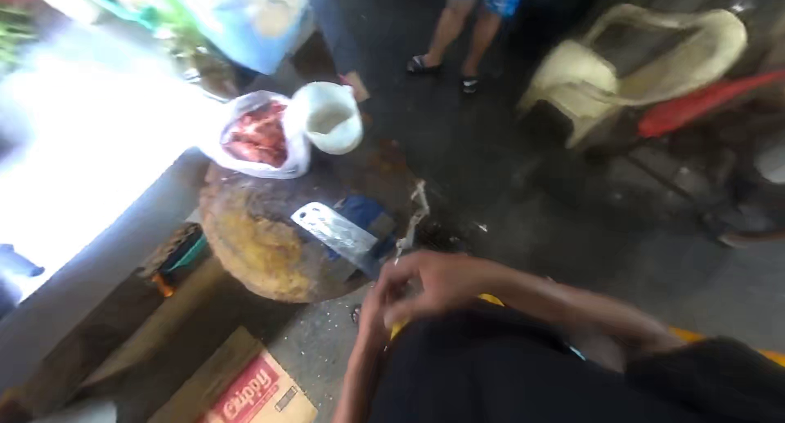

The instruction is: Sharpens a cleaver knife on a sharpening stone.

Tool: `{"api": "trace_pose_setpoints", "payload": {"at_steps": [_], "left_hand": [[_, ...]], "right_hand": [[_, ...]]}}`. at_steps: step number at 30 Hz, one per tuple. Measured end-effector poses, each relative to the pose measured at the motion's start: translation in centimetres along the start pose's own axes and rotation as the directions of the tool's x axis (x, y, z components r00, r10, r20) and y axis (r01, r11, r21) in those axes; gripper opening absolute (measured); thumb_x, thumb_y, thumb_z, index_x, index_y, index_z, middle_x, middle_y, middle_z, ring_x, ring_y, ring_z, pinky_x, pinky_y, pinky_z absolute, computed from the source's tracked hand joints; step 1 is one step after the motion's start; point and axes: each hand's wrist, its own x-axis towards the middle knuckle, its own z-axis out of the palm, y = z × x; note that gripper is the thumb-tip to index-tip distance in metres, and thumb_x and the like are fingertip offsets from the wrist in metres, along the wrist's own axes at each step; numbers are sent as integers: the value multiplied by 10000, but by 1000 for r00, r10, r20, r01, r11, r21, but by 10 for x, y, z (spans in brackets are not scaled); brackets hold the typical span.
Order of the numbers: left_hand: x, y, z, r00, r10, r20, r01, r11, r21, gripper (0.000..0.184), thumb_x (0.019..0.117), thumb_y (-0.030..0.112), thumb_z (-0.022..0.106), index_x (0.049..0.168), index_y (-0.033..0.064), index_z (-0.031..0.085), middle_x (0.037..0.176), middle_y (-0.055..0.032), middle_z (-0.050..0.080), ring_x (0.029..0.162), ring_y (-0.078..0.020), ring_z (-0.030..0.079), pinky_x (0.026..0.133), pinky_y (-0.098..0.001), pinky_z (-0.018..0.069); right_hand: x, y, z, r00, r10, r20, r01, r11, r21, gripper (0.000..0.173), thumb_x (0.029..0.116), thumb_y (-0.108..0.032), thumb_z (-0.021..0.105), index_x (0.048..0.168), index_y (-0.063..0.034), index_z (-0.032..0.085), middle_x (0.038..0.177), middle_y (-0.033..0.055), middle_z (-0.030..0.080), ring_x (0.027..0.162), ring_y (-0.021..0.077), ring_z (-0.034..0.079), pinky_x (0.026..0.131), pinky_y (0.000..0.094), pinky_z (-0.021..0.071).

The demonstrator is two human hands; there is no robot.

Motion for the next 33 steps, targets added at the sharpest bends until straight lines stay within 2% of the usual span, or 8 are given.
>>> {"api": "trace_pose_setpoints", "payload": {"at_steps": [5, 12, 16, 21, 23, 25, 27, 33], "left_hand": [[28, -5, 23, 975, -221, -18, 211, 950, -229, 306, 1081, 177, 478, 1301, -26, 541, 1009, -152, 687, 870, -220, 694, 794, -389, 599], [43, -8, 38, 990, -136, 48, 143, 971, -194, 320, 1029, 68, 557, 1333, -16, 511, 1010, -121, 686, 829, -172, 687, 748, -338, 595], [40, -18, 27, 986, -137, 100, 149, 981, -124, 376, 1023, 103, 593, 1371, -3, 497, 1092, -113, 673, 869, -138, 680, 772, -307, 586], [27, -29, -16, 991, -135, -7, 133, 980, -149, 345, 1048, 188, 588, 1340, 6, 576, 1162, -130, 722, 986, -187, 723, 875, -348, 594], [21, -28, -38, 986, -117, -120, 87, 969, -231, 325, 1058, 177, 564, 1328, -4, 579, 1135, -140, 736, 969, -211, 735, 859, -360, 601], [17, -25, -57, 966, -114, -230, 38, 950, -311, 311, 1067, 175, 546, 1312, -13, 578, 1101, -148, 748, 948, -221, 742, 837, -362, 603], [18, -11, -71, 944, -94, -317, -28, 933, -359, 305, 1073, 174, 529, 1312, -12, 568, 1086, -150, 748, 938, -221, 744, 828, -362, 605], [63, 106, -76, 875, 381, -299, -387, 921, 44, 310, 1035, 145, 583, 1296, -22, 581, 1115, -122, 711, 956, -175, 705, 875, -358, 588]], "right_hand": [[49, 123, -4, 793, 590, -152, -605, 731, -316, 596, 1049, -464, 548, 1553, -159, 457, 1437, 198, 590, 1315, 366, 580, 1118, 599, 428], [92, 124, 10, 637, 656, -405, -771, 526, -360, 714, 867, -229, 754, 1482, -181, 396, 1057, 214, 708, 985, 414, 702, 835, 624, 552], [102, 137, 18, 637, 641, -429, -770, 497, -400, 875, 870, -227, 713, 1609, -329, 258, 1141, 198, 706, 1036, 419, 691, 849, 639, 538], [74, 148, 7, 745, 474, -470, -592, 794, -139, 785, 855, -248, 734, 1570, -281, 411, 1130, 124, 720, 881, 274, 716, 774, 513, 601], [47, 136, -4, 836, 436, -332, -328, 883, 334, 573, 969, -215, 646, 1511, -160, 468, 866, 85, 667, 600, 173, 629, 549, 342, 575], [16, 123, -14, 916, 395, -75, -194, 597, 778, 317, 1020, -441, 520, 1138, -154, 586, 684, 17, 583, 506, 119, 576, 492, 284, 545], [-4, 120, -26, 963, 236, 132, -209, 337, 918, 550, 947, -647, 559, 820, -124, 674, 606, -45, 557, 480, 79, 574, 482, 251, 532], [-47, 132, -22, 988, 153, 6, -39, 214, 976, 557, 976, -637, 530, 825, -128, 698, 644, -41, 586, 519, 82, 600, 508, 249, 541]]}}
